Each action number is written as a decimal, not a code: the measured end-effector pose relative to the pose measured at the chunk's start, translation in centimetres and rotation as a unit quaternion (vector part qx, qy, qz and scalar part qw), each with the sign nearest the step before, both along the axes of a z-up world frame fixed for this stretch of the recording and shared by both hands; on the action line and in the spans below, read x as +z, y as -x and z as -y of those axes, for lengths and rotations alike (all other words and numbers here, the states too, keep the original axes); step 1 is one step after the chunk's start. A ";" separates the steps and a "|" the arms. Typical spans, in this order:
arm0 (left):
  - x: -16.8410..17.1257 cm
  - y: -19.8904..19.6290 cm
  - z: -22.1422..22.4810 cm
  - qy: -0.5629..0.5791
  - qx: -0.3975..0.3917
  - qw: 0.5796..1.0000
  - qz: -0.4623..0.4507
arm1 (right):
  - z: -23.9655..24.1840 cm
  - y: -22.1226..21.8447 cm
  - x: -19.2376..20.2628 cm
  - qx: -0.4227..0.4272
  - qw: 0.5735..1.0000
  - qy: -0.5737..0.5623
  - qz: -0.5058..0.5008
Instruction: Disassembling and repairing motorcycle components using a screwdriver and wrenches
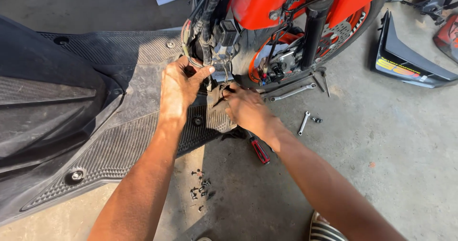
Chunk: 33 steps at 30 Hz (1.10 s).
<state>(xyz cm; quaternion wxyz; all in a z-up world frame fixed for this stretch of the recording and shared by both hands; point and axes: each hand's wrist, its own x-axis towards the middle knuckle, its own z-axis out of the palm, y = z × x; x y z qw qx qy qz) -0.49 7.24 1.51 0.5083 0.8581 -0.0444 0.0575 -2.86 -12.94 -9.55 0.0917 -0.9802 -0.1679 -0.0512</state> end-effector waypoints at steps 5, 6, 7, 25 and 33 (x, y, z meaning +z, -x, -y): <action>1.8 1.5 -0.3 0.008 -0.010 1.000 -0.012 | -2.5 2.7 2.9 -0.034 0.998 0.041 -0.040; 1.5 1.0 -0.3 0.010 -0.008 1.000 -0.013 | -3.1 2.7 4.3 -0.032 0.998 0.044 -0.041; 1.1 0.7 -0.4 0.000 -0.010 1.000 -0.004 | -3.7 2.9 5.6 -0.035 0.995 0.041 -0.082; 0.1 -0.1 -0.8 0.018 -0.025 1.000 0.001 | -3.8 4.9 8.8 -0.080 0.972 0.033 -0.217; 1.4 0.3 -1.2 -0.016 -0.033 0.999 -0.027 | 0.6 3.1 12.3 0.006 0.995 0.000 -0.100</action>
